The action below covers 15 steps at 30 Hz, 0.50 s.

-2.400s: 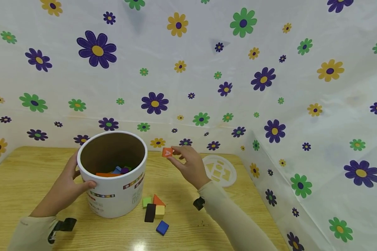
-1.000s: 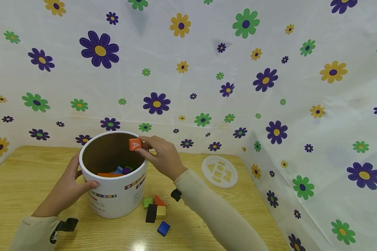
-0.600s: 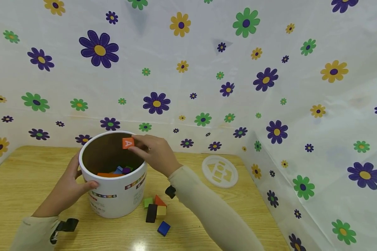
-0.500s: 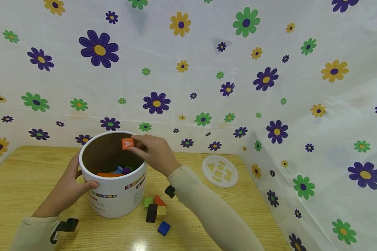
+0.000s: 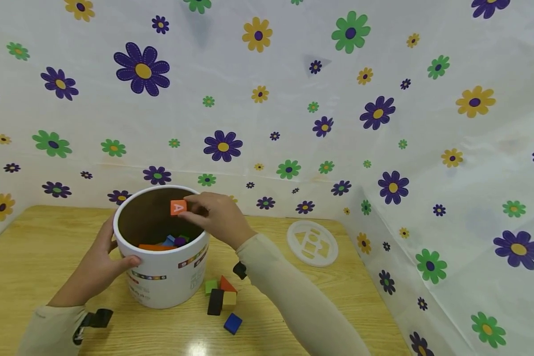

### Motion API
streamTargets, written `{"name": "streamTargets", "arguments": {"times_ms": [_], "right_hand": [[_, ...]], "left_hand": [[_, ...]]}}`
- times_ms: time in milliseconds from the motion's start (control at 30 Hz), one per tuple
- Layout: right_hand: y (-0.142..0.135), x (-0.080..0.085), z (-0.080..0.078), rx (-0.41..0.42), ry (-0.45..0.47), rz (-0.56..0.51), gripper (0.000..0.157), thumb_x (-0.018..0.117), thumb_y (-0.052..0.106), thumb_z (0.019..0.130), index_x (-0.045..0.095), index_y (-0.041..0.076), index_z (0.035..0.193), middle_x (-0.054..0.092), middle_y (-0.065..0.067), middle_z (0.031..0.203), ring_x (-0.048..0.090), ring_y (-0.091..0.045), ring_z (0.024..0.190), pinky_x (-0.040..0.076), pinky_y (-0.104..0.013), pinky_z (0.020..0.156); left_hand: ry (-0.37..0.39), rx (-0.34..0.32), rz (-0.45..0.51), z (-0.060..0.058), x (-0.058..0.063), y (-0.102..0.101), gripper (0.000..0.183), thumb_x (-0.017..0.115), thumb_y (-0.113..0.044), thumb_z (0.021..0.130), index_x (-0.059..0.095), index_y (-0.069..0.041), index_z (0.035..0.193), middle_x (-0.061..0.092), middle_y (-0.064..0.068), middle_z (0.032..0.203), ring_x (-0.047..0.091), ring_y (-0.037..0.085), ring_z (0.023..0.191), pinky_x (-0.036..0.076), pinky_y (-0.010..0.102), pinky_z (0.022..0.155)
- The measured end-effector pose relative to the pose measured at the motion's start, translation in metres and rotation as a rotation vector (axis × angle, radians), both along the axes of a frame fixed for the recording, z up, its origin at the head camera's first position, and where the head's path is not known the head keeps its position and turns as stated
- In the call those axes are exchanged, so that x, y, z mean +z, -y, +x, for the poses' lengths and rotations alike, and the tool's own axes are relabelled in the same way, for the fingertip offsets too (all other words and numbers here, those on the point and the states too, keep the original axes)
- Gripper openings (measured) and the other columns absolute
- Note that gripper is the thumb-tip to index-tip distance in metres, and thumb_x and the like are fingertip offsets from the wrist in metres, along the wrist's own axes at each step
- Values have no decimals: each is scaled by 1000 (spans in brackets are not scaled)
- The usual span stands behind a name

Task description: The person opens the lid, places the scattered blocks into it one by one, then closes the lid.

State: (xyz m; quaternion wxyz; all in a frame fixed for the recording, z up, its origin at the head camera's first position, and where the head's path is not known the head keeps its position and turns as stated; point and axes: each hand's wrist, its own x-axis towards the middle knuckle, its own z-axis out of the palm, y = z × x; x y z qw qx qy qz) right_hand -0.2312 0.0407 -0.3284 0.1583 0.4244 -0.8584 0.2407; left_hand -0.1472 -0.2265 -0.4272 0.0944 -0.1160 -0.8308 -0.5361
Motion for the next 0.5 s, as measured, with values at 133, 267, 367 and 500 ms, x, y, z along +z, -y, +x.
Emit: {"name": "streamTargets", "arguments": {"times_ms": [133, 267, 367, 500], "right_hand": [[0, -2, -1, -4, 27, -12, 34, 76, 32, 96, 75, 11, 124, 73, 7, 89, 61, -1, 78, 49, -7, 72], [0, -5, -3, 5, 52, -42, 34, 77, 31, 96, 75, 10, 122, 71, 8, 86, 59, -1, 76, 48, -8, 70], [0, -5, -5, 10, 47, -50, 35, 76, 31, 96, 75, 9, 123, 71, 7, 86, 59, -1, 76, 48, -8, 71], [0, -7, -4, 7, 51, -58, 36, 76, 32, 96, 75, 8, 122, 71, 6, 87, 59, -2, 77, 48, -7, 73]], "left_hand": [[-4, -6, 3, 1, -2, 0, 103, 77, -43, 93, 4, -42, 165, 11, 10, 173, 13, 52, 151, 27, 87, 102], [-20, -8, 4, 1, -2, 0, 103, 78, -40, 93, 5, -41, 165, 12, 10, 172, 16, 52, 150, 29, 87, 101], [-29, -4, 1, 1, -1, 1, 103, 78, -37, 93, 5, -40, 165, 13, 9, 172, 17, 52, 149, 30, 87, 100], [-27, 0, -4, 1, 0, 2, 103, 78, -36, 93, 6, -40, 166, 14, 10, 172, 17, 52, 149, 31, 87, 100]]}}
